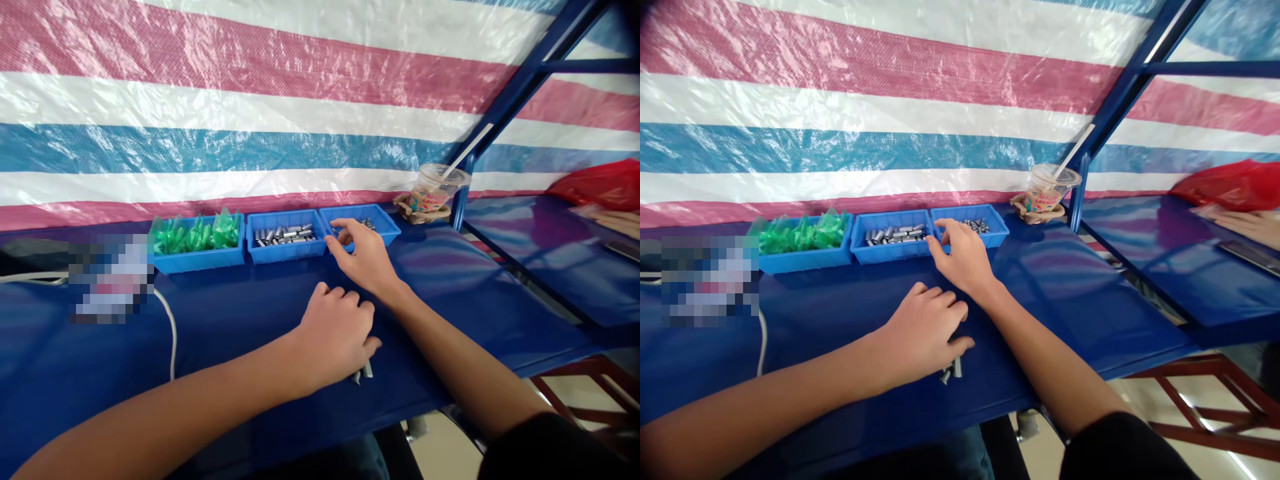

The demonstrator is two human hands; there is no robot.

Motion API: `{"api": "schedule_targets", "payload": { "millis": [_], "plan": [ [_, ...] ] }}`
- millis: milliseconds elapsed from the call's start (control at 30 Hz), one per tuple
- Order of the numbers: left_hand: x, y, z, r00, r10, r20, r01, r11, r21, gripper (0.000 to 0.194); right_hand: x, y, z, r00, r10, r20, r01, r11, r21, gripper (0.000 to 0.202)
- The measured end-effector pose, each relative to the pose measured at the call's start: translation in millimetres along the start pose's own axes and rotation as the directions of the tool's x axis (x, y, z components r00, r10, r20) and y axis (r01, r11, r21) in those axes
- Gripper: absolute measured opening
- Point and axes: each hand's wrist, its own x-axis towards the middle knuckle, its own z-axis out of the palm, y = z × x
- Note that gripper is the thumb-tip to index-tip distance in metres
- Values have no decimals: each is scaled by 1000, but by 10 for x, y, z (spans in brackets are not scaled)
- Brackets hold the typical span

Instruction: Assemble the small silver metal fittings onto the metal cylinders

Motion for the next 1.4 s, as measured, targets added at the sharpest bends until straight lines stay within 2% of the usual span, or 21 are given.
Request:
{"api": "schedule_targets", "payload": {
  "millis": [100,233,300,400,500,633,767,900,1033,1100,1167,1200,1300,1333,1400],
  "plan": [
    [72,-49,13,997,-16,75,15,1000,8,10,-3,-11,-37,999,-20,37,18,998,55,23],
    [-41,-307,-63,991,-78,109,90,990,-109,5,-43,-114,-56,988,-91,123,76,990,116,23],
    [-170,-461,-98,990,-120,70,127,986,-110,4,-73,-176,-49,975,-123,186,97,985,140,22],
    [-392,-635,-111,984,-176,-41,176,984,-2,6,-124,-249,-9,955,-139,262,96,981,171,22],
    [-550,-690,-96,972,-213,-101,223,969,103,11,-174,-300,57,924,-151,352,84,977,197,20],
    [-608,-687,-81,974,-194,-117,211,965,153,13,-211,-368,96,863,-190,469,88,969,230,15],
    [-618,-754,-96,948,-219,-232,222,975,-11,11,-212,-455,58,851,-107,513,-65,950,306,18],
    [-641,-800,-109,896,-191,-402,146,979,-141,6,-220,-519,49,803,-56,593,-237,883,405,25],
    [-642,-777,-102,876,-179,-449,103,977,-187,8,-232,-526,74,792,-25,610,-352,797,490,23],
    [-631,-761,-99,861,-214,-461,114,965,-236,13,-237,-519,85,800,-14,600,-376,767,519,19],
    [-612,-755,-101,849,-316,-424,149,912,-382,19,-242,-512,92,829,-3,560,-361,762,538,15],
    [-601,-757,-105,846,-382,-371,171,855,-490,20,-246,-509,95,850,4,527,-339,770,541,13],
    [-570,-784,-126,840,-521,-151,233,599,-766,20,-262,-500,97,916,-20,400,-210,828,521,10],
    [-563,-795,-133,835,-541,-100,247,530,-811,23,-270,-499,97,930,-45,365,-159,846,509,9],
    [-556,-816,-144,824,-564,-44,272,462,-844,28,-287,-503,97,942,-105,318,-67,871,487,8]
  ]
}}
